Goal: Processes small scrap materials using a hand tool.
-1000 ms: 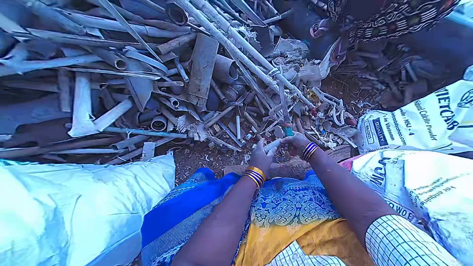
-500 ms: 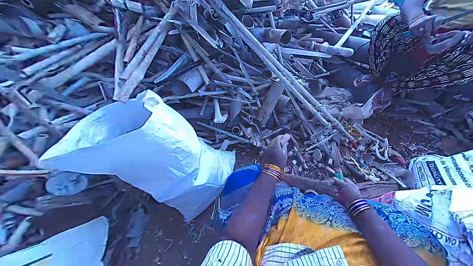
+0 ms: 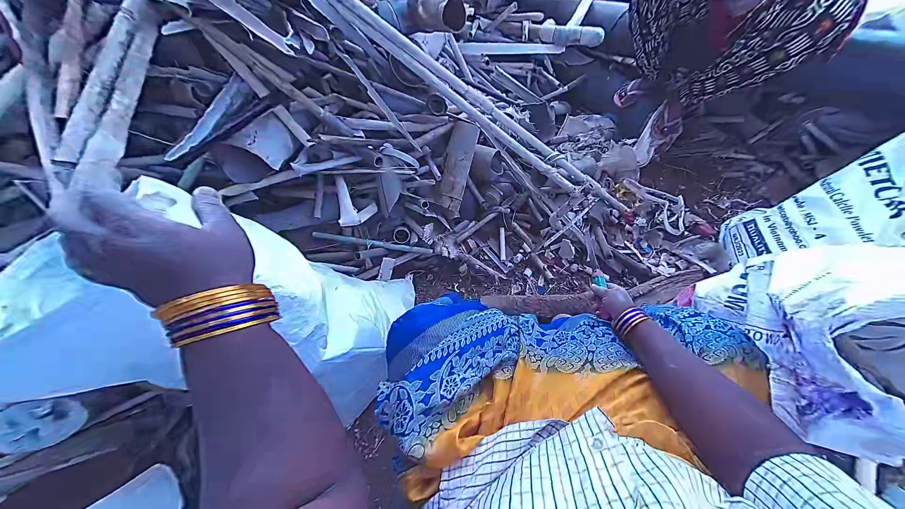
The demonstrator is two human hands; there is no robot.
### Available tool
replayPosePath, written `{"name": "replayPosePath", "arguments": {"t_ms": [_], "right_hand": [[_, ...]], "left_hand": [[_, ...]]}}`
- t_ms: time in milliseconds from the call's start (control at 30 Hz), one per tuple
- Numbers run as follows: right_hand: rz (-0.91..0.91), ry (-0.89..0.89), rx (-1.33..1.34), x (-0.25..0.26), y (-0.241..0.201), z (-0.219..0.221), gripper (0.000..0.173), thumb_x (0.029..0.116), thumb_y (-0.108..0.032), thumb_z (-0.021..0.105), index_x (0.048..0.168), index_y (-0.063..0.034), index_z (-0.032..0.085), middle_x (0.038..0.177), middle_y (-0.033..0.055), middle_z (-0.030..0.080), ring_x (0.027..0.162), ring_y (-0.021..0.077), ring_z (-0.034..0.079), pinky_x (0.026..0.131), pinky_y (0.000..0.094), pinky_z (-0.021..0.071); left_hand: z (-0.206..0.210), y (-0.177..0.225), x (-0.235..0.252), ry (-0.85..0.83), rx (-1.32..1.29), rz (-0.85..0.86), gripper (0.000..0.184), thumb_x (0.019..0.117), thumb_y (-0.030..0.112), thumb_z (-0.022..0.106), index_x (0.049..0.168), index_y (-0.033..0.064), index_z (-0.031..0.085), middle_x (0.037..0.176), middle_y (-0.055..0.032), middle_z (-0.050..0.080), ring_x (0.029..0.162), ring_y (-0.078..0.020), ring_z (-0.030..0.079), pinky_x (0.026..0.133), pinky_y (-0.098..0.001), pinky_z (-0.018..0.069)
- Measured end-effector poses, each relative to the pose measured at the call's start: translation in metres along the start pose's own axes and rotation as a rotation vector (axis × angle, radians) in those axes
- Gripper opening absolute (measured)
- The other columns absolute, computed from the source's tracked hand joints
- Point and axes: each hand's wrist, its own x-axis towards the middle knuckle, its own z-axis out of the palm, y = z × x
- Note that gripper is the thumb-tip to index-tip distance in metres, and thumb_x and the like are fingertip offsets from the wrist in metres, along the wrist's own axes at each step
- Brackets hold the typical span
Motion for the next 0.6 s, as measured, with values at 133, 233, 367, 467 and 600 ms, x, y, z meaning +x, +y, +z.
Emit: {"name": "replayPosePath", "arguments": {"t_ms": [133, 233, 367, 467, 600], "right_hand": [[0.125, -0.012, -0.166, 0.01, 0.007, -0.002, 0.026, 0.1072, -0.015, 0.048, 0.127, 0.001, 0.054, 0.091, 0.0084, 0.055, 0.067, 0.0139, 0.052, 0.063, 0.0301, 0.047], [0.142, -0.088, -0.425, 0.012, 0.008, -0.006, 0.033, 0.1062, -0.015, 0.049, 0.133, 0.0043, 0.052, 0.109, 0.0178, 0.061, 0.086, 0.023, 0.063, 0.08, 0.0395, 0.0531], [0.062, -0.215, -0.808, 0.017, -0.004, -0.009, 0.039, 0.1049, -0.015, 0.051, 0.136, 0.0088, 0.053, 0.13, 0.0279, 0.06, 0.117, 0.0367, 0.063, 0.102, 0.0523, 0.0482], [0.028, -0.241, -1.001, 0.035, -0.026, -0.013, 0.04, 0.1053, -0.014, 0.052, 0.136, 0.0111, 0.053, 0.138, 0.0316, 0.056, 0.132, 0.0416, 0.054, 0.11, 0.0561, 0.0413], [0.032, -0.112, -1.051, 0.087, -0.055, -0.015, 0.038, 0.1046, -0.015, 0.05, 0.136, 0.0062, 0.054, 0.136, 0.029, 0.059, 0.131, 0.04, 0.057, 0.107, 0.0566, 0.0439]], "left_hand": [[0.046, 0.083, -0.075, -0.306, -0.137, 0.129, 0.067, 0.1006, 0.043, 0.059, 0.148, -0.0027, 0.047, 0.152, -0.036, 0.041, 0.143, -0.0524, 0.037, 0.116, -0.0669, 0.024], [0.098, 0.135, -0.132, -0.644, -0.145, 0.172, 0.061, 0.1022, 0.042, 0.061, 0.145, -0.0006, 0.052, 0.151, -0.0321, 0.045, 0.145, -0.0494, 0.037, 0.117, -0.0705, 0.0189], [0.168, 0.179, -0.192, -1.192, 0.09, 0.295, 0.064, 0.1032, 0.05, 0.056, 0.15, 0.006, 0.051, 0.155, -0.0205, 0.048, 0.151, -0.0362, 0.034, 0.123, -0.0652, 0.0096], [0.207, 0.195, -0.202, -1.462, 0.261, 0.421, 0.07, 0.1031, 0.057, 0.051, 0.149, 0.0043, 0.051, 0.151, -0.0198, 0.053, 0.147, -0.0348, 0.041, 0.122, -0.0665, 0.0134], [0.23, 0.206, -0.19, -1.335, 0.11, 0.314, 0.063, 0.1053, 0.049, 0.051, 0.153, 0.0076, 0.046, 0.15, -0.0197, 0.053, 0.146, -0.0351, 0.043, 0.124, -0.0644, 0.0106]]}}
